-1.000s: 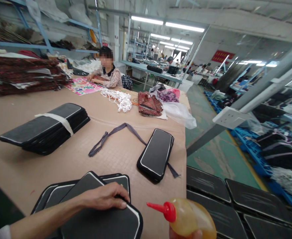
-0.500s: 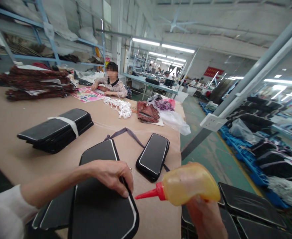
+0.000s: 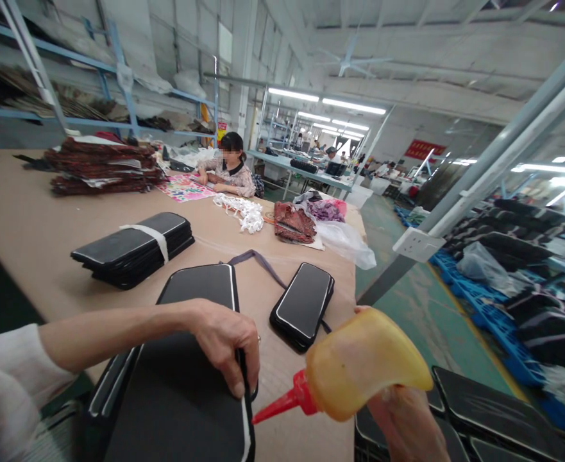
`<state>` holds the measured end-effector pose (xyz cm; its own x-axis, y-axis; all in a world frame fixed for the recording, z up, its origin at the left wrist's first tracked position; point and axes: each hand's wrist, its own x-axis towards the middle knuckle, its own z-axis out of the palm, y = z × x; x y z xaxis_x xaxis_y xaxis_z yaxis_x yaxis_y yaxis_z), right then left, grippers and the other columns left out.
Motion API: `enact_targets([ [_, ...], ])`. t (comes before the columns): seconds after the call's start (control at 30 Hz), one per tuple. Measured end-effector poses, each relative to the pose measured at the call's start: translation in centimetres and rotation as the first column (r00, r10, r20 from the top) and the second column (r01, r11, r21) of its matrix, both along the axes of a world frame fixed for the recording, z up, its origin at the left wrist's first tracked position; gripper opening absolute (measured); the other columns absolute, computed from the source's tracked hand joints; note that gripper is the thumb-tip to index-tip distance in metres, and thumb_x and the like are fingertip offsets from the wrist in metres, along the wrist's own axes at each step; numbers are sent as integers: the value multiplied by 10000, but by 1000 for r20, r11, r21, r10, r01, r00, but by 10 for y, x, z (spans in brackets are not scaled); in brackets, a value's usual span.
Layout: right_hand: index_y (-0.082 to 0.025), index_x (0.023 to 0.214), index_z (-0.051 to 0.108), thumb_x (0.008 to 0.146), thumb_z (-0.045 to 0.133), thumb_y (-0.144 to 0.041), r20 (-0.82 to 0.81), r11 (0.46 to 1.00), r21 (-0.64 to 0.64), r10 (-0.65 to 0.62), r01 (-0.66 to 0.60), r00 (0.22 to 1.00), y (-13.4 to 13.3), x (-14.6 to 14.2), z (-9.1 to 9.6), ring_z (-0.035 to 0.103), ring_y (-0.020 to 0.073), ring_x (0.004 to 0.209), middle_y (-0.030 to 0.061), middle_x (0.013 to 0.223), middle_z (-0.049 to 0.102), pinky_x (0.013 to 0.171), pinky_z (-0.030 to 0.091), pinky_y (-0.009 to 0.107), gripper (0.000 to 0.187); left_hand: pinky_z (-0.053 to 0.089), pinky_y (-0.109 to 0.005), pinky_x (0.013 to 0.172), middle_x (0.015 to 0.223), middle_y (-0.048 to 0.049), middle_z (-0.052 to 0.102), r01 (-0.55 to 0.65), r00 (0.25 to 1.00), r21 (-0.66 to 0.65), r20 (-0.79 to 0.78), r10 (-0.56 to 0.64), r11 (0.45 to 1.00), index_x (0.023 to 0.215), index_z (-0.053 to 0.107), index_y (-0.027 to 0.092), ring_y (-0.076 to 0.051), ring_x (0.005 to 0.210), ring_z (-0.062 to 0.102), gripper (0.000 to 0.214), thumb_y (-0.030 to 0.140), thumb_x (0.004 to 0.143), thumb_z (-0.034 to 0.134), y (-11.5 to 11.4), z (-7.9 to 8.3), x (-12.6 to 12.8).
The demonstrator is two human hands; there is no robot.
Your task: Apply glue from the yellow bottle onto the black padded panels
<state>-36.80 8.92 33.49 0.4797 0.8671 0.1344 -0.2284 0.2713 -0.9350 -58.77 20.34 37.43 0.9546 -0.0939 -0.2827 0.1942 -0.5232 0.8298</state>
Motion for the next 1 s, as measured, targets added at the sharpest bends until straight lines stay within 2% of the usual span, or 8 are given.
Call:
enact_targets([
  [0.1, -250, 965, 610, 329, 794, -490, -51, 997, 1, 72, -72, 996, -2, 5, 3, 577, 205, 568, 37, 713, 627, 496, 501, 312, 704, 426, -173, 675, 731, -10, 654, 93, 996, -36, 5, -93, 995, 794, 679, 97, -135, 732, 589, 126, 155, 699, 618, -1, 0, 7],
  [0.23, -257, 929, 618, 566, 701, -472, -178, 992, -51, 105, -116, 978, 1, 1, 11, 582, 183, 565, 23, 670, 626, 502, 498, 278, 430, 430, -172, 692, 737, -18, 654, 155, 988, -86, 13, -154, 984, 787, 670, 77, -135, 742, 590, 121, 141, 704, 609, 3, 1, 16],
  [0.3, -258, 931, 615, 605, 680, -449, -185, 992, -63, 96, -109, 978, 4, -2, 13, 583, 177, 567, 24, 670, 625, 511, 497, 272, 384, 430, -173, 702, 724, -10, 653, 158, 987, -106, 19, -157, 982, 764, 672, 85, -136, 744, 593, 102, 134, 697, 613, 7, 0, 20],
  [0.4, -281, 938, 603, 566, 718, -430, -156, 992, -89, 77, -91, 985, 10, -4, 12, 587, 179, 598, 21, 687, 623, 540, 501, 274, 417, 433, -174, 696, 704, 1, 652, 153, 988, -154, 34, -149, 976, 734, 676, 96, -135, 732, 595, 79, 117, 679, 622, 16, -5, 23],
  [0.57, -282, 1063, 558, 497, 755, -469, -141, 986, -142, 66, -86, 988, 20, 5, -5, 592, 168, 681, 33, 838, 630, 640, 504, 273, 628, 433, -174, 690, 695, 8, 652, 141, 990, -230, 30, -138, 963, 720, 683, 100, -135, 732, 596, 77, 103, 666, 629, 32, -16, 27],
  [0.7, -282, 1057, 566, 507, 749, -407, -70, 986, -127, 96, -104, 993, 28, 16, -19, 594, 186, 670, 33, 825, 626, 601, 515, 305, 593, 434, -181, 702, 709, 4, 655, 118, 993, -275, 15, -118, 954, 730, 687, 99, -146, 756, 601, 89, 108, 666, 626, 43, -26, 28],
  [0.87, -232, 868, 634, 429, 750, -399, 75, 981, -124, 159, -149, 984, 35, 25, -30, 592, 244, 660, 73, 810, 626, 561, 524, 380, 484, 432, -188, 729, 724, -4, 652, 111, 994, -317, 17, -112, 942, 767, 680, 81, -152, 775, 595, 118, 111, 670, 621, 52, -36, 29],
  [1.0, -215, 773, 646, 474, 708, -430, 364, 995, -100, 37, 0, 931, 40, 34, -33, 581, 239, 648, 75, 742, 612, 504, 517, 361, 374, 434, -182, 713, 718, 1, 649, 98, 995, -341, 15, -99, 935, 774, 679, 86, -142, 752, 590, 120, 110, 675, 615, 59, -38, 30],
])
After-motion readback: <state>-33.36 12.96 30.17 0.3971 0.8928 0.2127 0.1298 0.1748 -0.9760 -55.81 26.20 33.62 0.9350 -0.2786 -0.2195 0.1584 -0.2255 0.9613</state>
